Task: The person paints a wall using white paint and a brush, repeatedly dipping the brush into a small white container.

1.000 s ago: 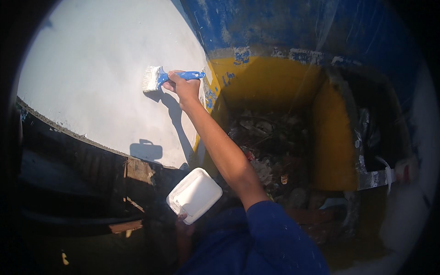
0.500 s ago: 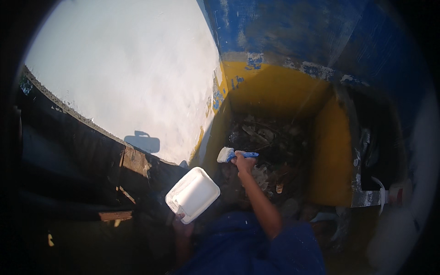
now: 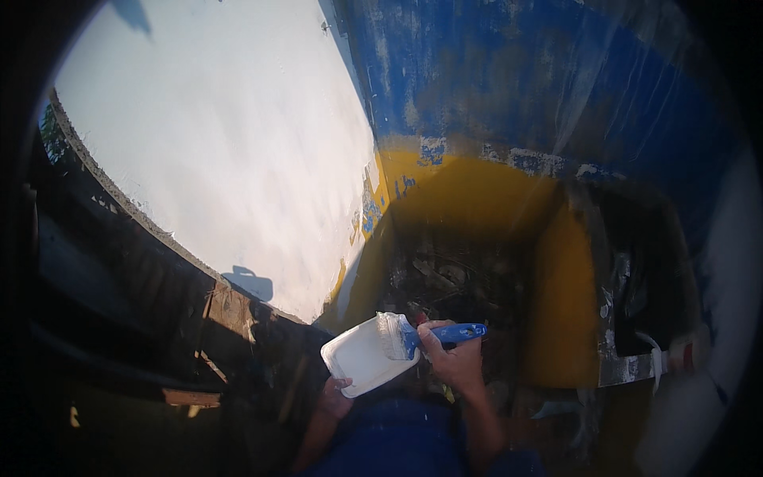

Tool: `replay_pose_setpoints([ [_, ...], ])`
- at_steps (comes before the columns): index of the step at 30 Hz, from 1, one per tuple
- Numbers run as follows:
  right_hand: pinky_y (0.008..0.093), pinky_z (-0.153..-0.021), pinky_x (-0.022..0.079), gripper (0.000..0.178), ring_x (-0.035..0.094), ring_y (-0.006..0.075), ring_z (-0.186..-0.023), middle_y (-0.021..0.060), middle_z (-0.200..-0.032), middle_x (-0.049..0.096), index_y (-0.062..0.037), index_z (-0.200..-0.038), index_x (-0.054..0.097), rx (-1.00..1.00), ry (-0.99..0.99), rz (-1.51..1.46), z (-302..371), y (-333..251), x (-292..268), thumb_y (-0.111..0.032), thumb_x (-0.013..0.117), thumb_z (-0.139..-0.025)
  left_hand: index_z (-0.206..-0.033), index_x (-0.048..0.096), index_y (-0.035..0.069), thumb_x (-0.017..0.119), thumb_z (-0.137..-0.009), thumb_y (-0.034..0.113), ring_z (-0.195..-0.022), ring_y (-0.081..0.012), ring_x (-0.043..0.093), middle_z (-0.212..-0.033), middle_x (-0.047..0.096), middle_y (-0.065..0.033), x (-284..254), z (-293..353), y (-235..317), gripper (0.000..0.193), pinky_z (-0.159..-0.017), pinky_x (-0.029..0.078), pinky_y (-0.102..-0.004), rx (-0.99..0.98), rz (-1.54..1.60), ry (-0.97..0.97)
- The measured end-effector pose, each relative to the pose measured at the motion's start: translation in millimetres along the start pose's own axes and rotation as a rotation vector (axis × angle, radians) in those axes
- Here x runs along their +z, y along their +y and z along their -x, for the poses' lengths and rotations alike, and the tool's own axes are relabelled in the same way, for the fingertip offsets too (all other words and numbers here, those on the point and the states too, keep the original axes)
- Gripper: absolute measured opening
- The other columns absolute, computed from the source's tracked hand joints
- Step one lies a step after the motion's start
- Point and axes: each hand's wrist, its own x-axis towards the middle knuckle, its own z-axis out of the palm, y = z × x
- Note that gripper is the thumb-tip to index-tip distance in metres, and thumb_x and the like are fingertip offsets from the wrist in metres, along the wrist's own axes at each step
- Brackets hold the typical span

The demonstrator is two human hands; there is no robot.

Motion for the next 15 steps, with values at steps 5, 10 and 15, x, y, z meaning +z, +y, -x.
replay_pose_setpoints([
  [5,0.0308,-0.058,0.051,0.017,0.067,0.0206,-0.066,0.0137,-0.075,0.066,-0.0005,-0.082,0.067,-0.074,-0.151,0.35,22.1,6.2,32.2,-0.016,0.069,-0.077,-0.124,0.04,-0.006,0.056,-0.073,-0.002,-0.11,-0.0298,0.053,-0.119,0.052,-0.0171,10.2,-6.6,-8.1,0.053,-0.098,0.041,-0.0436,-0.022,-0.013,-0.047],
  [10,0.0375,-0.059,0.051,0.015,0.064,0.0333,-0.064,0.0155,-0.075,0.064,-0.0031,-0.081,0.067,-0.168,-0.23,0.583,29.6,9.5,38.5,-0.018,0.067,-0.078,-0.126,0.037,-0.007,0.057,-0.072,0.002,-0.112,-0.0305,0.051,-0.119,0.051,-0.0182,35.4,2.0,-8.3,0.058,-0.099,0.039,-0.044,-0.027,-0.078,-0.034],
  [15,0.0354,-0.057,0.051,0.011,0.064,0.0296,-0.062,0.0133,-0.074,0.064,-0.0045,-0.08,0.067,-0.286,-0.198,0.578,34.6,8.0,45.8,-0.015,0.068,-0.077,-0.126,0.039,-0.006,0.058,-0.071,0.003,-0.112,-0.0293,0.051,-0.119,0.052,-0.0168,20.8,3.8,-14.4,0.058,-0.099,0.039,-0.043,-0.016,-0.02,-0.044],
])
